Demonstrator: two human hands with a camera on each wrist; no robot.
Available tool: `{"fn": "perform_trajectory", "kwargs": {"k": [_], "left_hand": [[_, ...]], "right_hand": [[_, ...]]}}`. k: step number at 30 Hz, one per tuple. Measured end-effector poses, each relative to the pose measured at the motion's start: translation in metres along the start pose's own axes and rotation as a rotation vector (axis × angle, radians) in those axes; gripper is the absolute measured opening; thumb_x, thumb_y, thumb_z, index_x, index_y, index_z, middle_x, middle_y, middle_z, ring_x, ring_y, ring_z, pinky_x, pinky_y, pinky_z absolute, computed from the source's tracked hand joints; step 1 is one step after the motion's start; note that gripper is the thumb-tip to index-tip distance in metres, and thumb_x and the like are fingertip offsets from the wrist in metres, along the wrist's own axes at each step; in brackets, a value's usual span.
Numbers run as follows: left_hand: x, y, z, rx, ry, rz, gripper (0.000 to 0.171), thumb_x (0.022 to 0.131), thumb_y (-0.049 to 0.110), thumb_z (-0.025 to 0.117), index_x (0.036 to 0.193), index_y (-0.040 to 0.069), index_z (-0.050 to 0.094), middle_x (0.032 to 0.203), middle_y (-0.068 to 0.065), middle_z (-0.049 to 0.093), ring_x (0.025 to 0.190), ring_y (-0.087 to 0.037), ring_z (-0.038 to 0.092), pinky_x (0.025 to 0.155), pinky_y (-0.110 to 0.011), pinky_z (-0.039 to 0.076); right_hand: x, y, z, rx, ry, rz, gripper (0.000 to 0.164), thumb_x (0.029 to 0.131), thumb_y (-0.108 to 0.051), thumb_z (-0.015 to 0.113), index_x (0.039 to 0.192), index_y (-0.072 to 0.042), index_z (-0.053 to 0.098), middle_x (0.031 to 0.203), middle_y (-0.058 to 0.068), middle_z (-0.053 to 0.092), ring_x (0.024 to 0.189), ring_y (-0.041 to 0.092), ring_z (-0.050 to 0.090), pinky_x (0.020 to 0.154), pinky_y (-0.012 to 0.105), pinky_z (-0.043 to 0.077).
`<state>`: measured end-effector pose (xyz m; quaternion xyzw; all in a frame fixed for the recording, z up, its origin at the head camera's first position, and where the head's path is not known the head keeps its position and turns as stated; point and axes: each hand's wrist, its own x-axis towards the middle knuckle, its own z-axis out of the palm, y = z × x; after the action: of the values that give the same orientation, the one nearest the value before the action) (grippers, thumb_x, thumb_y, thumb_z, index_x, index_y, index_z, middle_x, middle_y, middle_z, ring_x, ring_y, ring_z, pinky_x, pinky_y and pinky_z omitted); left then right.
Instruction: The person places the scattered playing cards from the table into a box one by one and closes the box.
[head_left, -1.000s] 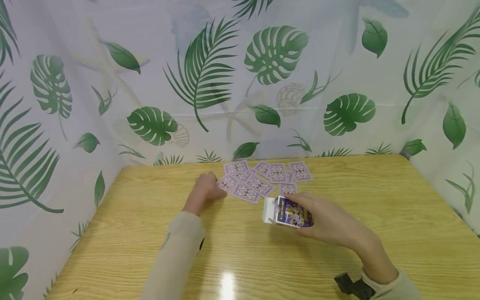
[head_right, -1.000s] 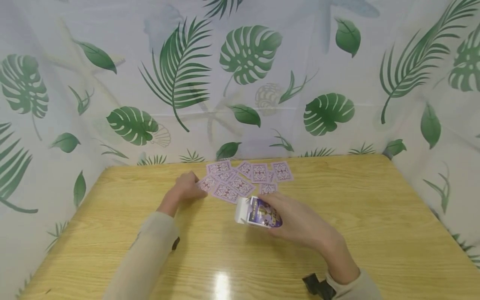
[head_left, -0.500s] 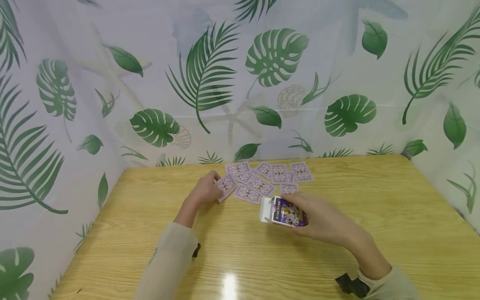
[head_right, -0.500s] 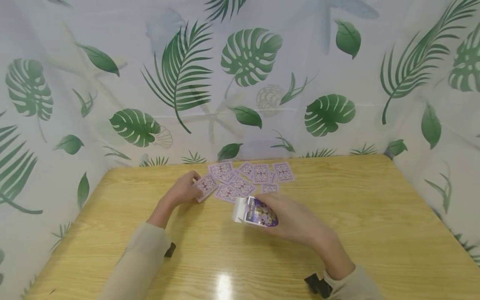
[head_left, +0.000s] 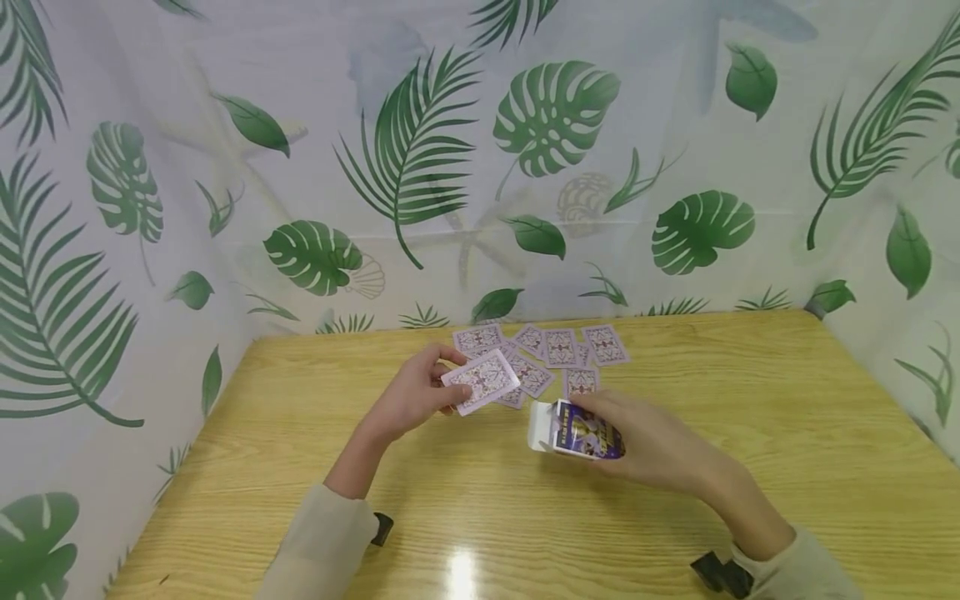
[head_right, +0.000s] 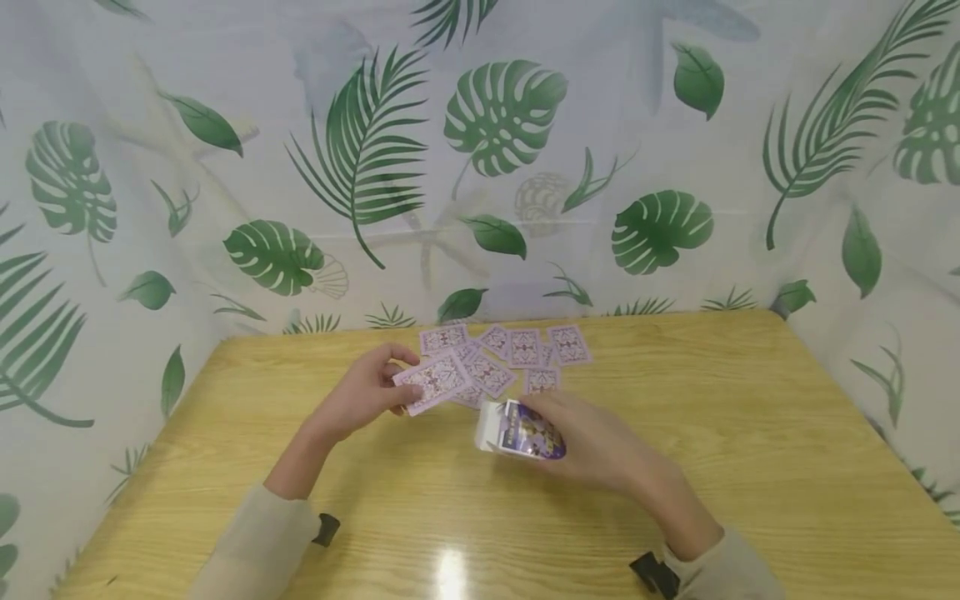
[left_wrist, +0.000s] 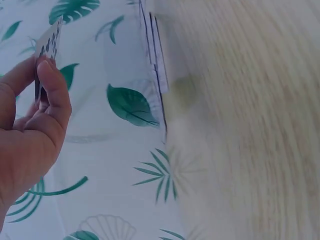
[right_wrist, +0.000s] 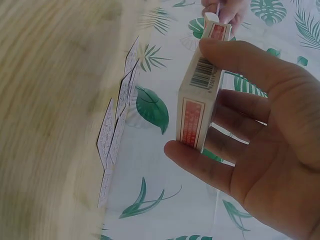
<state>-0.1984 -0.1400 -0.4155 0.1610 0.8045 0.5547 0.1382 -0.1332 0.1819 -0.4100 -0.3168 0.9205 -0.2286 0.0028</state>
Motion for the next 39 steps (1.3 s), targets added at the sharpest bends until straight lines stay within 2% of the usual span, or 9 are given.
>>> {"fn": "perform_trajectory", "kwargs": {"k": [2, 4, 7, 9, 14, 18, 24, 28, 39], "left_hand": [[-0.007, 0.004, 0.002, 0.005, -0.042, 0.018, 0.038, 0.092, 0.005, 0.068, 0.126, 0.002, 0.051, 0.091, -0.013, 0.070, 0.074, -0.023, 0.066, 0.068, -0.042, 0.056], [-0.013, 0.008, 0.003, 0.012, -0.074, 0.036, 0.037, 0.092, 0.005, 0.068, 0.125, 0.004, 0.052, 0.090, -0.012, 0.070, 0.072, -0.023, 0.065, 0.065, -0.042, 0.056], [-0.019, 0.015, 0.005, 0.010, -0.119, 0.061, 0.036, 0.092, 0.005, 0.069, 0.125, 0.006, 0.055, 0.086, -0.010, 0.068, 0.069, -0.032, 0.065, 0.062, -0.046, 0.055], [-0.021, 0.019, 0.008, 0.016, -0.158, 0.079, 0.036, 0.092, 0.007, 0.069, 0.125, 0.005, 0.055, 0.085, -0.009, 0.067, 0.068, -0.033, 0.065, 0.061, -0.046, 0.055], [-0.025, 0.023, 0.011, 0.000, -0.244, 0.084, 0.036, 0.093, 0.007, 0.068, 0.125, 0.001, 0.055, 0.087, -0.008, 0.066, 0.065, -0.020, 0.064, 0.059, -0.034, 0.054], [-0.027, 0.023, 0.012, -0.034, -0.260, 0.075, 0.034, 0.093, 0.004, 0.067, 0.125, 0.001, 0.055, 0.087, -0.008, 0.065, 0.065, -0.016, 0.063, 0.059, -0.032, 0.053], [-0.029, 0.026, 0.011, -0.036, -0.286, 0.082, 0.034, 0.093, 0.005, 0.067, 0.125, 0.000, 0.055, 0.089, -0.009, 0.067, 0.065, -0.015, 0.063, 0.058, -0.032, 0.053], [-0.031, 0.025, 0.012, -0.041, -0.288, 0.075, 0.034, 0.093, 0.005, 0.067, 0.125, 0.001, 0.056, 0.091, -0.008, 0.068, 0.067, -0.015, 0.063, 0.057, -0.028, 0.052], [-0.035, 0.020, 0.014, -0.028, -0.305, 0.085, 0.032, 0.094, 0.007, 0.067, 0.125, 0.003, 0.058, 0.090, -0.007, 0.065, 0.065, -0.016, 0.059, 0.057, -0.027, 0.051]], "right_hand": [[-0.002, 0.001, -0.001, 0.016, -0.009, 0.011, 0.073, 0.078, -0.019, 0.084, 0.141, 0.000, 0.052, 0.134, 0.017, 0.059, 0.121, 0.034, 0.058, 0.099, 0.050, 0.048], [-0.004, 0.002, -0.003, 0.029, -0.014, 0.019, 0.073, 0.078, -0.018, 0.085, 0.141, -0.001, 0.052, 0.134, 0.017, 0.059, 0.121, 0.034, 0.058, 0.100, 0.050, 0.047], [-0.005, 0.002, -0.007, 0.035, -0.023, 0.023, 0.073, 0.078, -0.016, 0.085, 0.141, -0.001, 0.052, 0.135, 0.017, 0.058, 0.123, 0.035, 0.057, 0.100, 0.051, 0.047], [-0.005, 0.001, -0.009, 0.033, -0.029, 0.021, 0.072, 0.077, -0.016, 0.085, 0.141, -0.002, 0.053, 0.135, 0.016, 0.058, 0.123, 0.035, 0.057, 0.100, 0.051, 0.047], [0.000, -0.005, -0.013, 0.030, -0.054, 0.010, 0.071, 0.078, -0.016, 0.085, 0.140, -0.003, 0.053, 0.135, 0.014, 0.059, 0.123, 0.034, 0.057, 0.100, 0.050, 0.047], [0.003, -0.011, -0.016, 0.045, -0.079, 0.011, 0.069, 0.079, -0.016, 0.084, 0.140, -0.003, 0.054, 0.135, 0.013, 0.059, 0.124, 0.034, 0.056, 0.102, 0.050, 0.046], [0.006, -0.018, -0.020, 0.074, -0.122, 0.023, 0.068, 0.079, -0.018, 0.084, 0.139, -0.006, 0.055, 0.136, 0.011, 0.059, 0.124, 0.032, 0.056, 0.102, 0.049, 0.046], [0.005, -0.020, -0.017, 0.095, -0.127, 0.036, 0.068, 0.080, -0.019, 0.084, 0.140, -0.007, 0.055, 0.138, 0.010, 0.058, 0.126, 0.031, 0.055, 0.103, 0.049, 0.045], [0.003, -0.023, -0.011, 0.082, -0.124, 0.025, 0.068, 0.079, -0.018, 0.084, 0.140, -0.007, 0.055, 0.139, 0.009, 0.057, 0.129, 0.031, 0.053, 0.105, 0.049, 0.044]]}}
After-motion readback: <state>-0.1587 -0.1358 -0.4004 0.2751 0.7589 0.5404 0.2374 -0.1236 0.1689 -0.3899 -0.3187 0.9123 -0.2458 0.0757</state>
